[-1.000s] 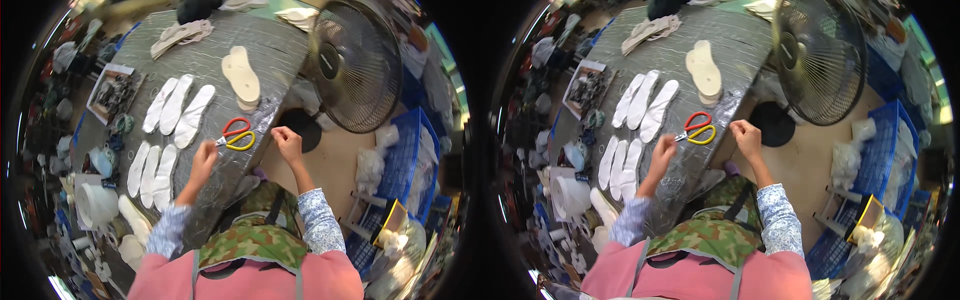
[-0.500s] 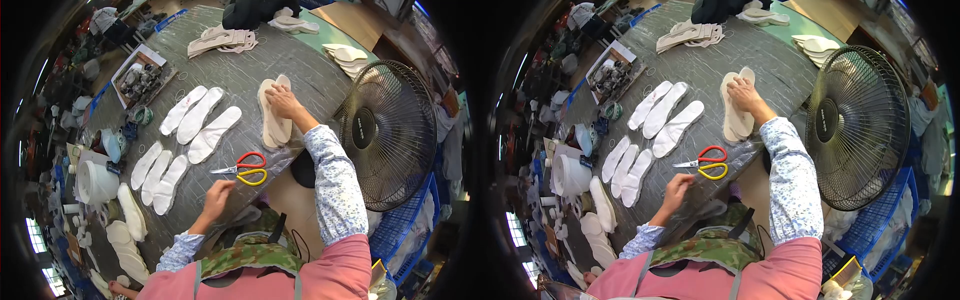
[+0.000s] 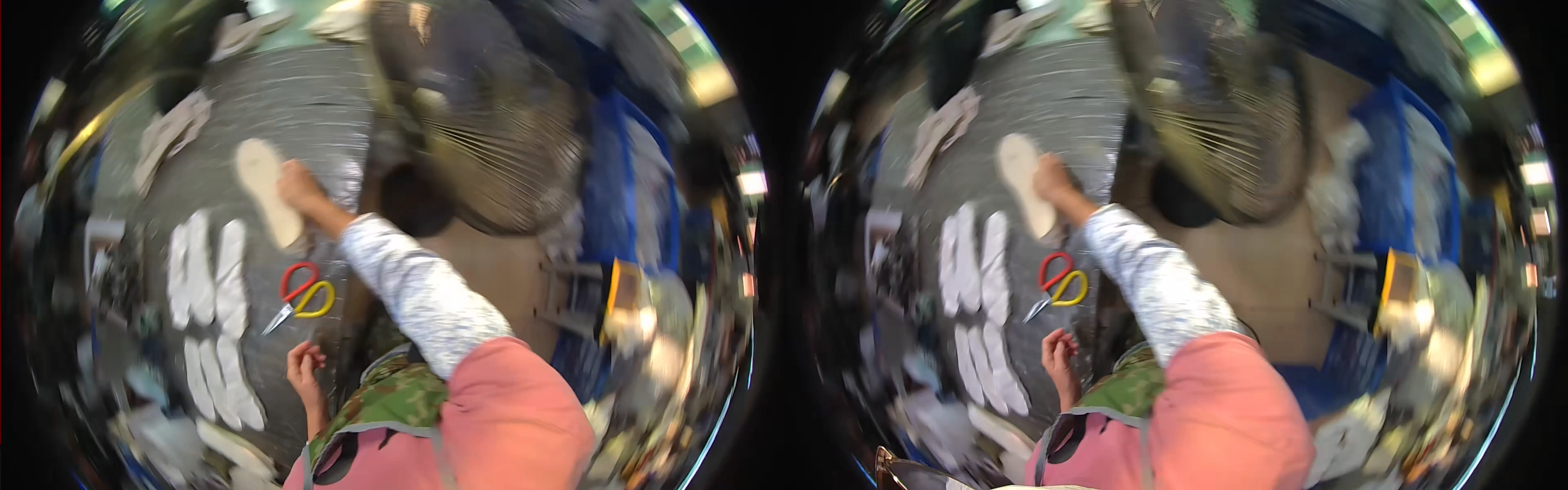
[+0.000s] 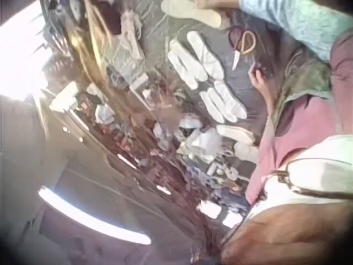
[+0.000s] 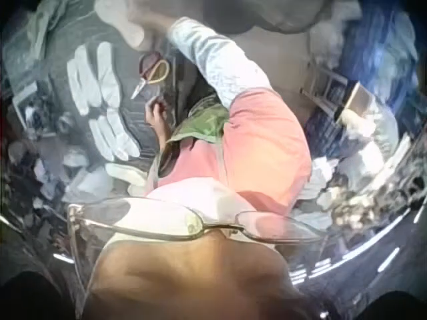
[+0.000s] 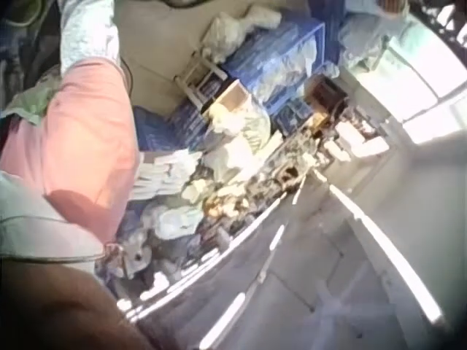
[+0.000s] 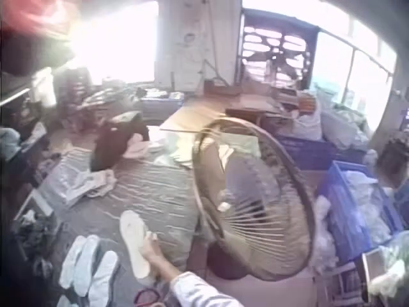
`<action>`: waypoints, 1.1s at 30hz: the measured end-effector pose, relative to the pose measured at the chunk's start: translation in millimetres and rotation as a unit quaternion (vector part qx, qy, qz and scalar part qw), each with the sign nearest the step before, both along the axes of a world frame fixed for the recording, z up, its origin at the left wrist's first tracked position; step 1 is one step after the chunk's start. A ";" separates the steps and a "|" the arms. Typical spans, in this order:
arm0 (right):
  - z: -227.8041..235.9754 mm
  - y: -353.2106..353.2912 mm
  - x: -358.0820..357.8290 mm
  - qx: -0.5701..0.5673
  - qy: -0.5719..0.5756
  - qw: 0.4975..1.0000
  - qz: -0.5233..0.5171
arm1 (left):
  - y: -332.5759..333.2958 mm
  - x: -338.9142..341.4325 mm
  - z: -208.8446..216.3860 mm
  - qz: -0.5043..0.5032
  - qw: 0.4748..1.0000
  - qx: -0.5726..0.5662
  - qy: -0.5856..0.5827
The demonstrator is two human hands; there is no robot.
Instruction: The recorder is shown assembling shoe insoles by aligning and pressing a soft white fabric layer onto a solid insole base.
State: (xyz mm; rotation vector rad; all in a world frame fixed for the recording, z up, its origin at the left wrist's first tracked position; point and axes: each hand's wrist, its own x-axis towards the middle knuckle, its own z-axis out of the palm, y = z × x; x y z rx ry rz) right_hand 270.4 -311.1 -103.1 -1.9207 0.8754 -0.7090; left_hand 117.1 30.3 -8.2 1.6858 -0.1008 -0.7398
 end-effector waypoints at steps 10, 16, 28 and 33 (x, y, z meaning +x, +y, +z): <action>47.0 103.0 -298.3 0.158 -0.013 0.984 -0.079 | -17.2 -28.1 -32.5 -0.345 0.937 -0.055 0.019; -3.1 165.3 -479.6 0.244 0.080 0.923 -0.287 | -61.9 -73.3 -34.8 -0.466 0.883 -0.046 0.041; 11.7 124.0 -1027.2 0.195 -0.300 0.528 -0.770 | -251.8 -345.7 -42.5 -0.717 0.694 -0.019 0.061; 4.8 57.2 -1142.0 0.276 -0.360 0.541 -0.708 | -325.0 -538.0 -31.7 -0.800 0.599 0.013 0.036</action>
